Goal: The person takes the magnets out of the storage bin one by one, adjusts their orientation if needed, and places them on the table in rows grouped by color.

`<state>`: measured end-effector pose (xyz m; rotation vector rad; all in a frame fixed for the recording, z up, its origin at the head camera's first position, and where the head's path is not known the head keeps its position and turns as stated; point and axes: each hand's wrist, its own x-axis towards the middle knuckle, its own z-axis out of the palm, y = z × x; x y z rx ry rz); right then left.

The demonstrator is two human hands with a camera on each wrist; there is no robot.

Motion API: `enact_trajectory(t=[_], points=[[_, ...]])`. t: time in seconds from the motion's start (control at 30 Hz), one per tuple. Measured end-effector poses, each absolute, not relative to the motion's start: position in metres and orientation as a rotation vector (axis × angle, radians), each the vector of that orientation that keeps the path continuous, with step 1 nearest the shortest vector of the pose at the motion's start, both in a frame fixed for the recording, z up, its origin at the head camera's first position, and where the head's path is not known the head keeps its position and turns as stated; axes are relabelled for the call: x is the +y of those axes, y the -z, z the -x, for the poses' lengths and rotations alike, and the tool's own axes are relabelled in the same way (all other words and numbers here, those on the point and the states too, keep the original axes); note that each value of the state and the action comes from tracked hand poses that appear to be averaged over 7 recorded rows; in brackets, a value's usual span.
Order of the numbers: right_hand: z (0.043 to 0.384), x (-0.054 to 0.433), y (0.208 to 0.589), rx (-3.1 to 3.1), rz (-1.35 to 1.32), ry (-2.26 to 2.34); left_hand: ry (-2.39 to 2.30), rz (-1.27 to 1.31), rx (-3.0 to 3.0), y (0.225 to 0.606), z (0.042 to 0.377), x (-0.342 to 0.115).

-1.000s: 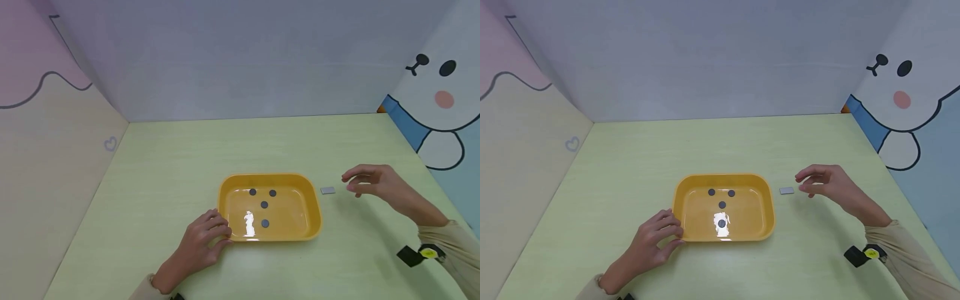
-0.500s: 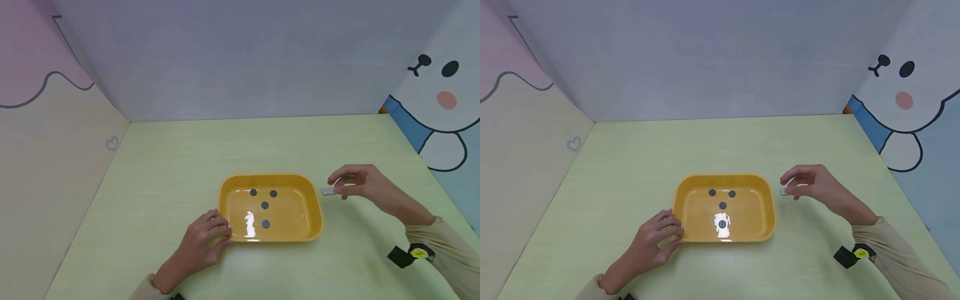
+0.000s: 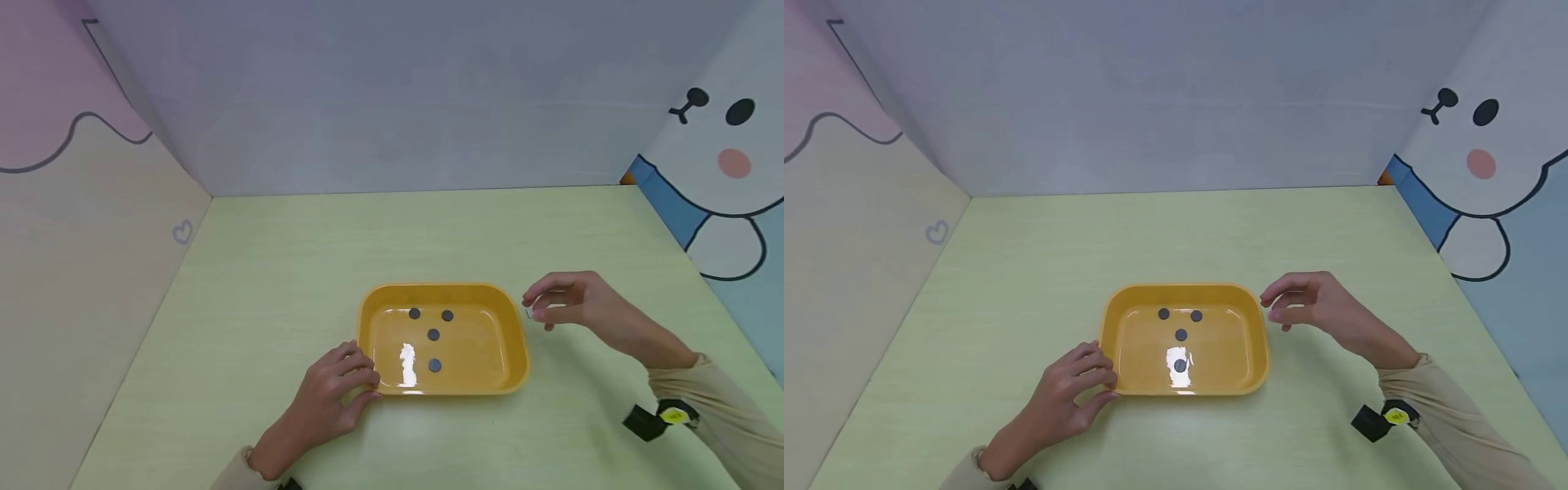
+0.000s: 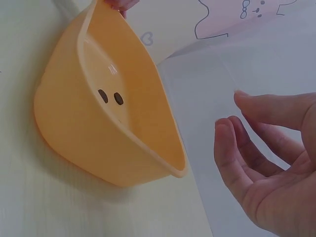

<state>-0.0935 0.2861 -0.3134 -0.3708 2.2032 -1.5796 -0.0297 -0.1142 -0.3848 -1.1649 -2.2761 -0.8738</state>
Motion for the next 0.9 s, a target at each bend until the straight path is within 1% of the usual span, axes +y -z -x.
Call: enact_trajectory(t=[0.33, 0.9], points=[[0.095, 0.274, 0.312, 2.14, 0.396, 1.591, 0.869, 1.163, -2.273, 0.383, 0.028, -0.114], [0.099, 0.257, 0.317, 2.027, 0.342, 1.569, 0.871, 1.16, -2.269, 0.378, 0.027, -0.113]])
